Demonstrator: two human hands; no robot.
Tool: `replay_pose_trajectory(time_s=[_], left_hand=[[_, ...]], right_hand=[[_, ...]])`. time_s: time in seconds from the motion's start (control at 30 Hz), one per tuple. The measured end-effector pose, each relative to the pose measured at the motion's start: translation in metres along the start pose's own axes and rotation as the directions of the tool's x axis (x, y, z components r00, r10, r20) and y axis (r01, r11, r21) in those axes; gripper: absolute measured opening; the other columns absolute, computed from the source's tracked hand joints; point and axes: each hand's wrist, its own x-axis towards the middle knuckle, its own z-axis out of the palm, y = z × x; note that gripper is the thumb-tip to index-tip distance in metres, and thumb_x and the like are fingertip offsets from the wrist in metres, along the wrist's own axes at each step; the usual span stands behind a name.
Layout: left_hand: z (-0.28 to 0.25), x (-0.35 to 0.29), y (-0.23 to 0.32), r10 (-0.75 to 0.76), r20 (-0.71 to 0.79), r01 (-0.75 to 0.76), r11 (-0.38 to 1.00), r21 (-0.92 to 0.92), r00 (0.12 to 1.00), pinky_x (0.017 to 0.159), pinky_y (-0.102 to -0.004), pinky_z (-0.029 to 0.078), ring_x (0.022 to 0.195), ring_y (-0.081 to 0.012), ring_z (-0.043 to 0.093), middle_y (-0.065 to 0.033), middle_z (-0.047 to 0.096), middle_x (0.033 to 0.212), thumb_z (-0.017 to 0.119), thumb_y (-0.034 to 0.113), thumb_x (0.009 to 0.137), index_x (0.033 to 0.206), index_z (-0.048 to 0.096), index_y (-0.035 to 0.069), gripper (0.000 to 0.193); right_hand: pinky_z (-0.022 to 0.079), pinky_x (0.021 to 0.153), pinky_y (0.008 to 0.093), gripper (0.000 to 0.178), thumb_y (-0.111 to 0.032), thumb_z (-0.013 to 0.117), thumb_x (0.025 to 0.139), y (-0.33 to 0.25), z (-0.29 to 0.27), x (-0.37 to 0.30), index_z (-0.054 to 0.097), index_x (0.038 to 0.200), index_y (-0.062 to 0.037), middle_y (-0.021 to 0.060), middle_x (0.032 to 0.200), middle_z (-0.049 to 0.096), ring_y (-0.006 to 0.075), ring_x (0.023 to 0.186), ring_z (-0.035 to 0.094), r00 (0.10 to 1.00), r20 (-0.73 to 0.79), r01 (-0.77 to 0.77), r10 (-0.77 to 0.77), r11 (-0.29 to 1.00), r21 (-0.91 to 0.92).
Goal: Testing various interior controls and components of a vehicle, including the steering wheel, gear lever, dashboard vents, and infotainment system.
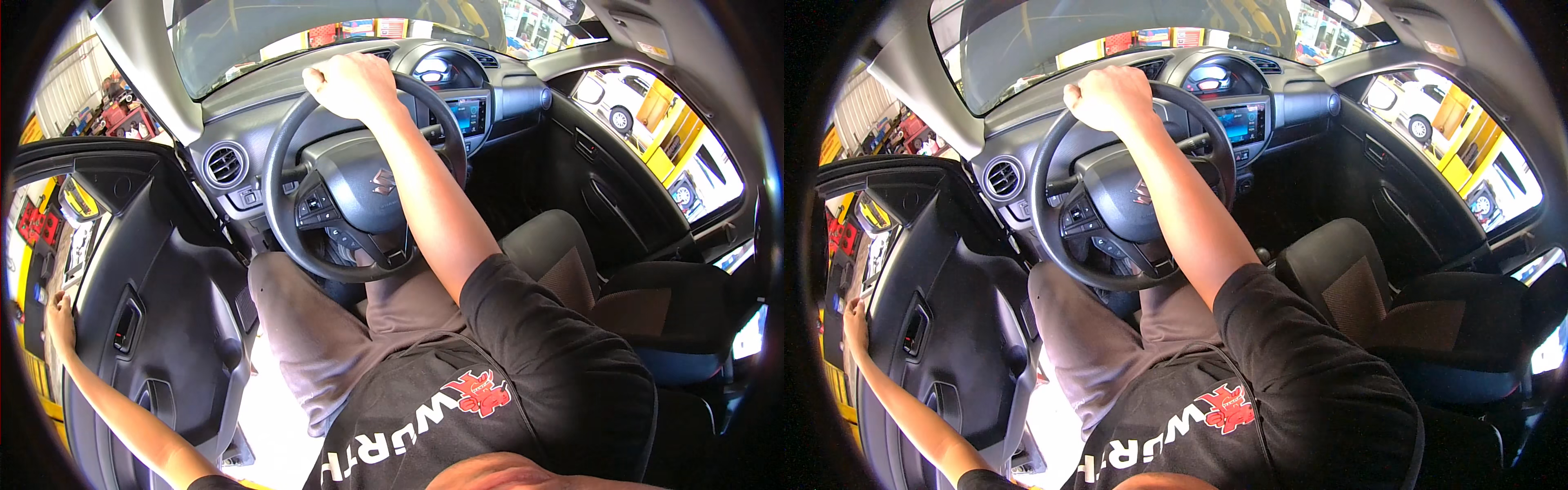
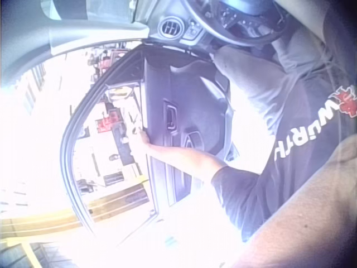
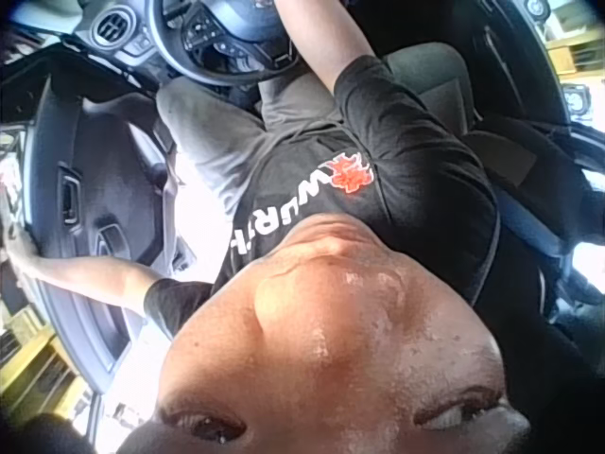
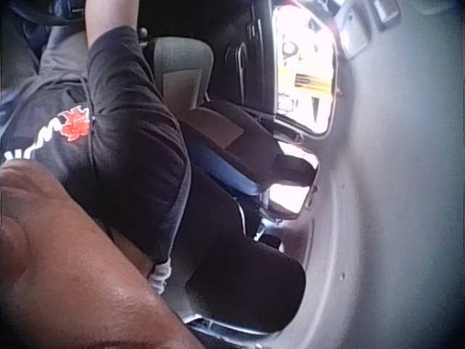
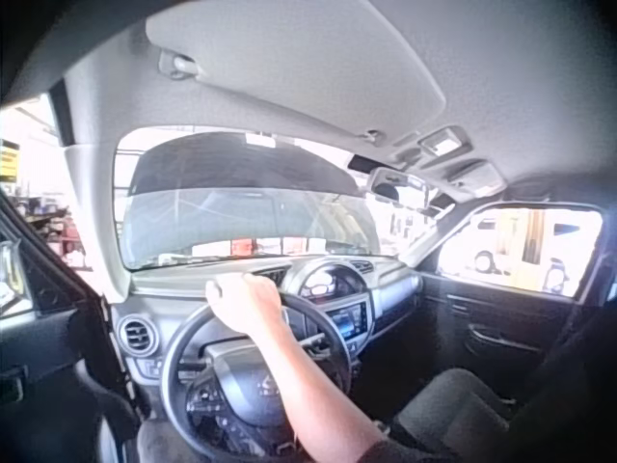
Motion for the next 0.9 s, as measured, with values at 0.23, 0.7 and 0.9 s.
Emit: replay_pose_trajectory(time_s=[0.23, 0.7, 0.9], left_hand=[[0.001, 0.000, 0.000, 0.011, -0.001, -0.011, 1.000, 0.004, 1.000, 0.098, -0.0354, 0.050, 0.108, -0.0259, 0.069, -0.0179, 0.073, 0.115, 0.058, 0.023, 0.103, 0.126, 0.067, -0.006, 0.038], [0.000, -0.003, 0.002, -0.010, -0.004, 0.010, 1.000, -0.008, 1.000, 0.097, -0.0354, 0.050, 0.107, -0.0248, 0.068, -0.0169, 0.073, 0.114, 0.058, 0.022, 0.104, 0.125, 0.067, -0.006, 0.037], [0.002, -0.001, 0.000, -0.002, -0.018, 0.002, 1.000, -0.005, 1.000, 0.098, -0.0356, 0.050, 0.109, -0.0257, 0.068, -0.0177, 0.073, 0.115, 0.058, 0.023, 0.103, 0.125, 0.067, -0.006, 0.037]], right_hand=[[0.056, 0.082, 0.0514, 0.037, -0.039, 0.052, 0.093, 0.001, 0.003, 0.001, 0.077, 0.086, -0.0116, 0.0181, 0.081, 0.073, 0.0398, 0.083, 0.072, 1.000, -0.007, 0.008, -0.008, 1.000, -0.001], [0.057, 0.082, 0.0482, 0.054, -0.047, 0.051, 0.096, 0.000, 0.001, -0.001, 0.079, 0.078, -0.0046, 0.0205, 0.079, 0.074, 0.0370, 0.083, 0.074, 0.999, -0.026, 0.025, -0.025, 1.000, 0.013], [0.056, 0.081, 0.0513, 0.036, -0.038, 0.052, 0.092, 0.003, 0.004, 0.001, 0.076, 0.083, -0.0114, 0.0179, 0.080, 0.072, 0.0403, 0.082, 0.072, 0.999, -0.028, 0.020, -0.021, 1.000, -0.001]])
